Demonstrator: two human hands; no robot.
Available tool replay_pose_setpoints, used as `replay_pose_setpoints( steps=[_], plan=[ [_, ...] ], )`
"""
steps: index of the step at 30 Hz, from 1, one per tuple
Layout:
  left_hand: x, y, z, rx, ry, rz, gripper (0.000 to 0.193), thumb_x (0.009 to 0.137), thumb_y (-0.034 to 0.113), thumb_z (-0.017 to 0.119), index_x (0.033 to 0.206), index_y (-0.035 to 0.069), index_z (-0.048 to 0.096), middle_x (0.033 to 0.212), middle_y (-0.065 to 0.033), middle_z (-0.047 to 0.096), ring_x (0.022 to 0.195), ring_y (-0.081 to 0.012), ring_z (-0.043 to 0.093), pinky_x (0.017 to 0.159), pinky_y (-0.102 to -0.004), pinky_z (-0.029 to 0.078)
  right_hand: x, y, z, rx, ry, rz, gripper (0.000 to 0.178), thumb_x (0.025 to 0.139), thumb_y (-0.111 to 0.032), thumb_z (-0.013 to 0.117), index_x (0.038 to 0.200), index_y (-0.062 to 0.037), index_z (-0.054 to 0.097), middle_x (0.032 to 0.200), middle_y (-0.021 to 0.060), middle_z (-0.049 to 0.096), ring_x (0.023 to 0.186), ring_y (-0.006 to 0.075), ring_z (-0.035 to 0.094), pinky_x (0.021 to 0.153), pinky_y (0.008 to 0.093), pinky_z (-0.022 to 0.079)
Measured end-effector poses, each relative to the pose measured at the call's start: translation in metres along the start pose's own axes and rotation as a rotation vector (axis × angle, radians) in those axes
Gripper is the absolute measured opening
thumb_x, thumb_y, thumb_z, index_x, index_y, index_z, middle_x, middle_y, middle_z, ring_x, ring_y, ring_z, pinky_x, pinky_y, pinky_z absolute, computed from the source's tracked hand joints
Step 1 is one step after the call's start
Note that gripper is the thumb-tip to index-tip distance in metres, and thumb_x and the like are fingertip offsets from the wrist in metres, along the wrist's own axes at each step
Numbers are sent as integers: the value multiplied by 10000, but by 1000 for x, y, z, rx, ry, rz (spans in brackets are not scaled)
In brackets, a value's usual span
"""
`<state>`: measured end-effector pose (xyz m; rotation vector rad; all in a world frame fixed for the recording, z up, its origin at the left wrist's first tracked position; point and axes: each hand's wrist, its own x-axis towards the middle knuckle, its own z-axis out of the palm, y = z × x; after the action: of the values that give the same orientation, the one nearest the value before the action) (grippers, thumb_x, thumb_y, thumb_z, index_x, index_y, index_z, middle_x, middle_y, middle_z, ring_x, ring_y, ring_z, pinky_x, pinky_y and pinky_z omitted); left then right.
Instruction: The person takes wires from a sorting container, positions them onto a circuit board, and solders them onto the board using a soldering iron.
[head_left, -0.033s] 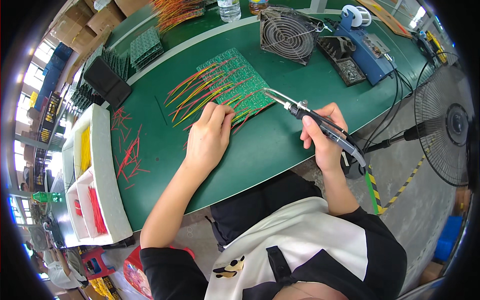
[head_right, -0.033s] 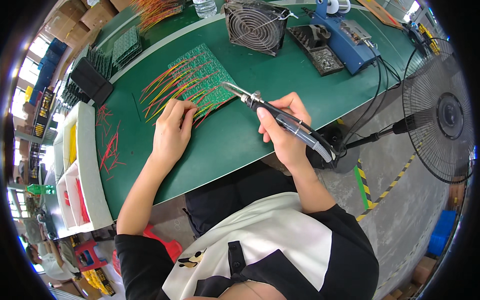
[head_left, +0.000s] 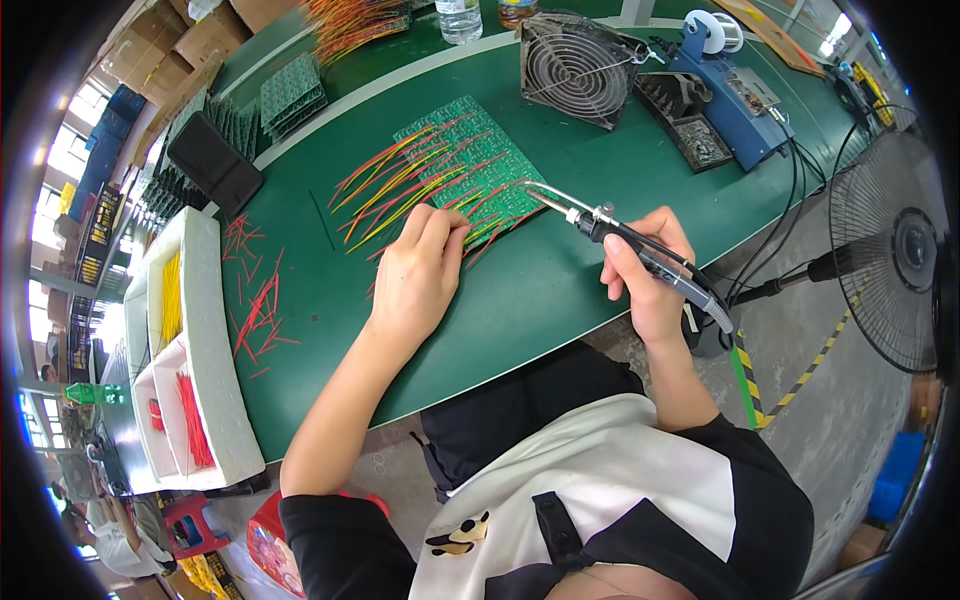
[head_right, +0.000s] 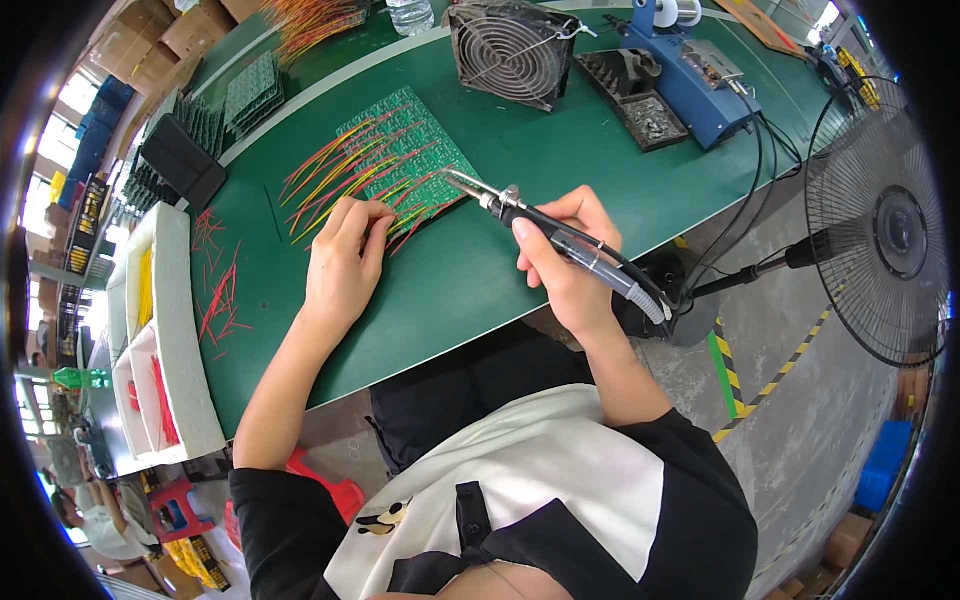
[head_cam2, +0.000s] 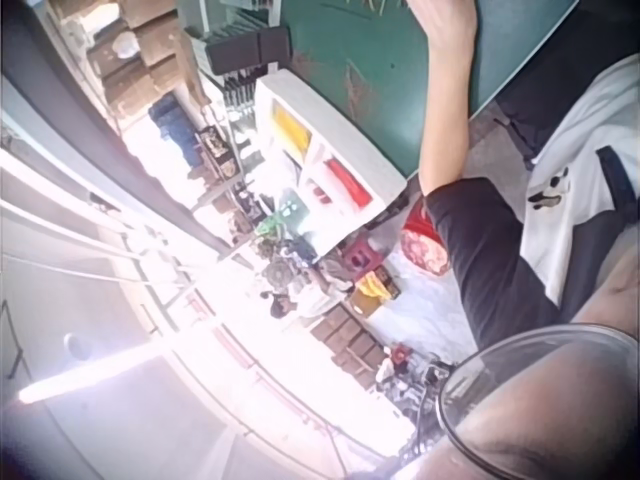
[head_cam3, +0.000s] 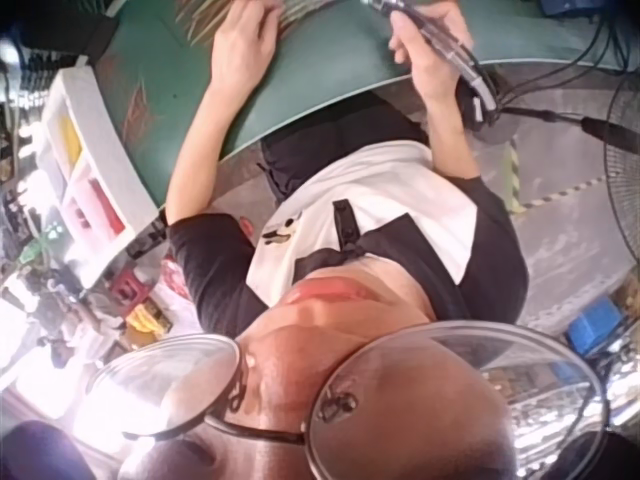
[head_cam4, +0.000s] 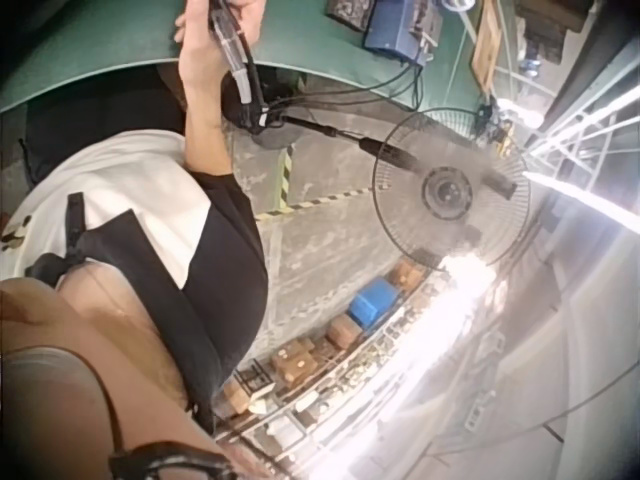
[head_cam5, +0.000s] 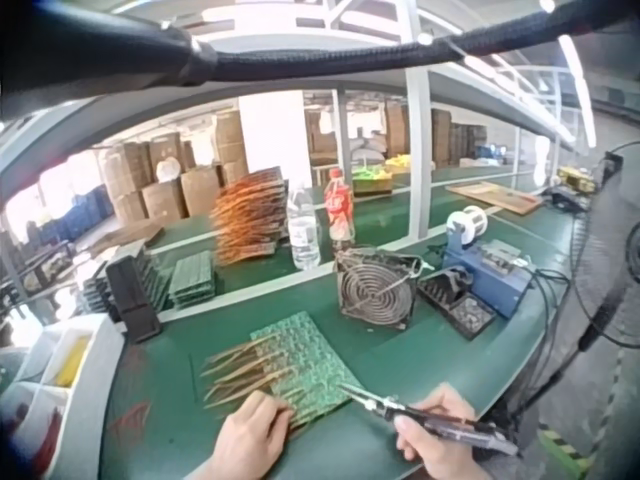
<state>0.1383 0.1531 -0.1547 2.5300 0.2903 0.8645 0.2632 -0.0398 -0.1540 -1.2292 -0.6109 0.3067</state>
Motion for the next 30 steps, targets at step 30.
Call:
replay_pose_setpoints(
  steps=[30],
  plan=[
    [1,-1,0,79,31,52,52,801,67,600,821,63,552,760,-59,533,544,-265,559,458,-353,448,2,0,-2,42,-38,22,189,818,-93,634,796,-41,453,579,61,560,418,61,475,384,177,365]
  ],
)
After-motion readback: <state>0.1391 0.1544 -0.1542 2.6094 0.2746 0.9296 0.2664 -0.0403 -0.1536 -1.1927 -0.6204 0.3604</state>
